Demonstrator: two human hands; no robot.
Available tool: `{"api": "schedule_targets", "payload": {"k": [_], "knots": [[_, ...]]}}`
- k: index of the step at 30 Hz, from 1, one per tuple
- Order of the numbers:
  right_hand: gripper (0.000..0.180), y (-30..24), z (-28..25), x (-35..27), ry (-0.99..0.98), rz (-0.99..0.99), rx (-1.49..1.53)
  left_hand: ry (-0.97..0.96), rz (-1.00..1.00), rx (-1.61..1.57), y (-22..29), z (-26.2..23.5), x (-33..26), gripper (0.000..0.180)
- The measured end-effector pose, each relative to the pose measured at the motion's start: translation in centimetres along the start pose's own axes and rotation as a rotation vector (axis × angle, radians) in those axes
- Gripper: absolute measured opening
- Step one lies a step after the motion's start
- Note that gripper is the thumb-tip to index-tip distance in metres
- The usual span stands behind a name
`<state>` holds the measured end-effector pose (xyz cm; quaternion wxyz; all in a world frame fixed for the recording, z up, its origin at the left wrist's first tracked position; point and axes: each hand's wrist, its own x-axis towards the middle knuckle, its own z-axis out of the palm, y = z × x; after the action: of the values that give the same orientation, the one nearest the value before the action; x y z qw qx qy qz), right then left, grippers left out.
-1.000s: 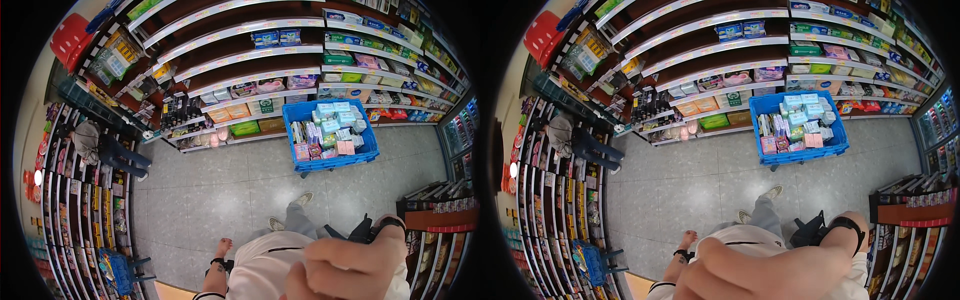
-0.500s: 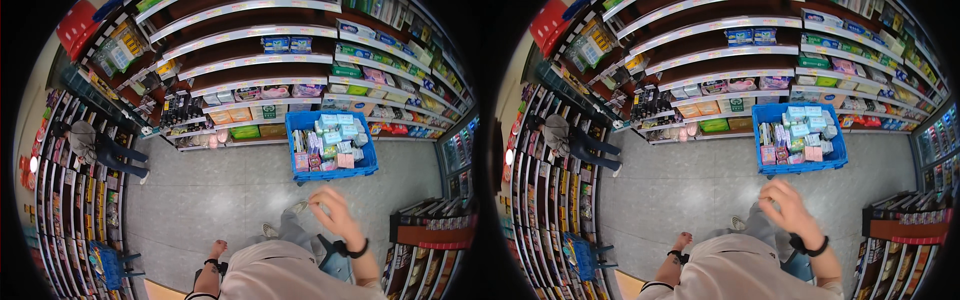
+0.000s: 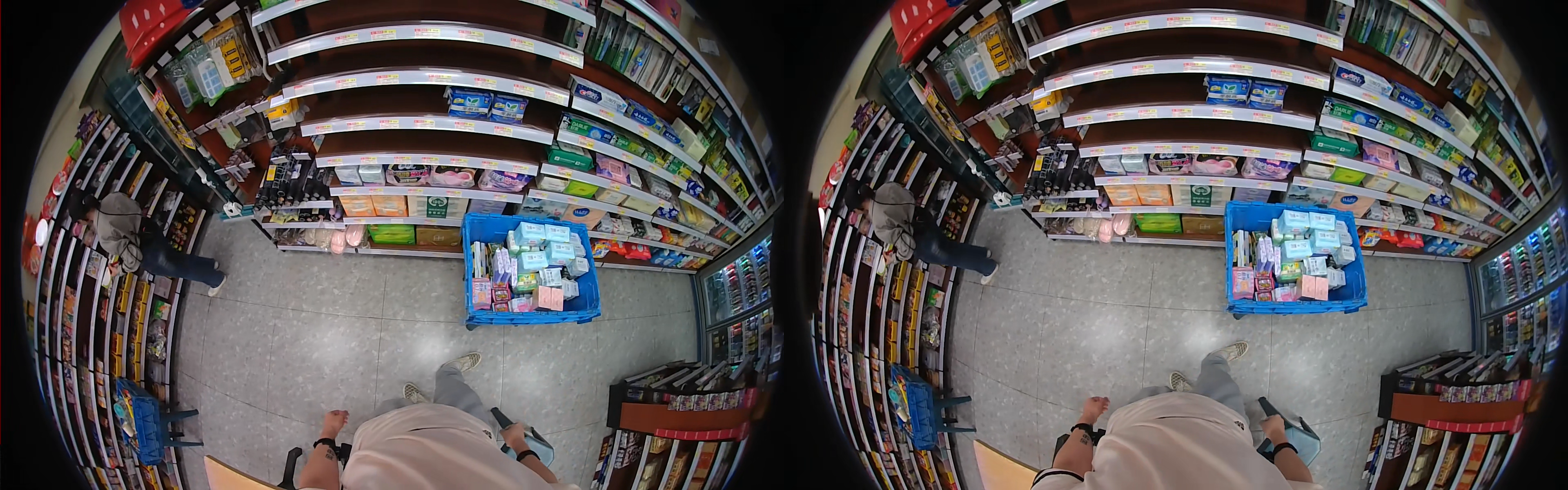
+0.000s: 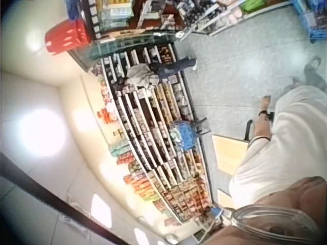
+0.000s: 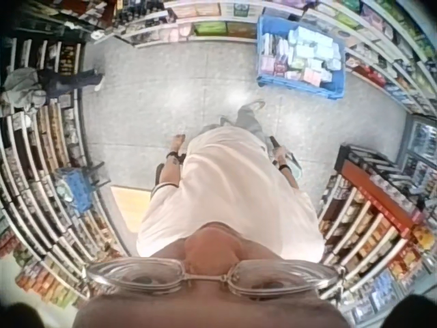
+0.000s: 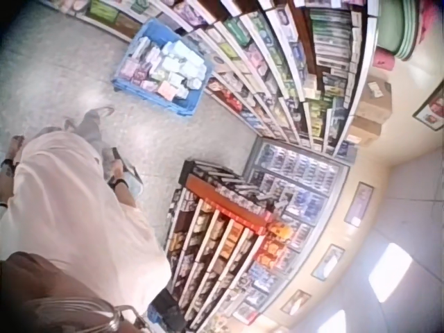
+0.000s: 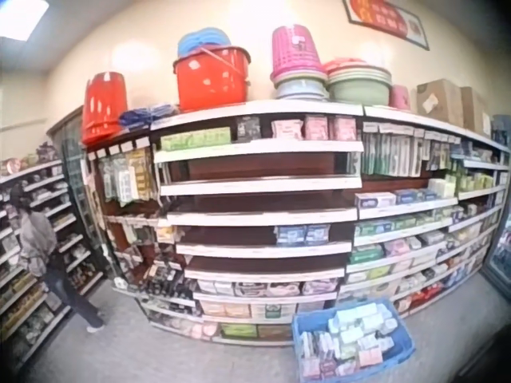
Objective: Organizing and stocking sanitary products on supermarket shelves.
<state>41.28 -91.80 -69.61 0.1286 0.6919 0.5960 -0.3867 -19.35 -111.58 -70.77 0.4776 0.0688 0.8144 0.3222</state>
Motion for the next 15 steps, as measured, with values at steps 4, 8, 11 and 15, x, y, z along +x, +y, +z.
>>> {"api": "schedule_targets", "payload": {"k": [4, 8, 11, 15], "knots": [[0.033, -2.6, -1.0, 1.9, 0.177, -0.08, 0.062, -0.06, -0.129, -0.026, 0.2, -0.1, -0.6, 0.023], [0.033, -7.5, -4.4, 5.6, 0.146, -0.108, 0.227, -0.039, -0.145, -0.037, 0.7, -1.2, 0.0, 0.024], [0.034, -12.7, -7.3, 5.4, 0.088, -0.051, 0.415, -0.016, -0.125, -0.039, 1.8, -2.2, 0.4, 0.024], [0.038, -11.5, -6.1, 6.7, 0.035, -0.07, 0.502, -0.021, -0.034, -0.017, 4.6, -1.7, 1.9, 0.025]]}}
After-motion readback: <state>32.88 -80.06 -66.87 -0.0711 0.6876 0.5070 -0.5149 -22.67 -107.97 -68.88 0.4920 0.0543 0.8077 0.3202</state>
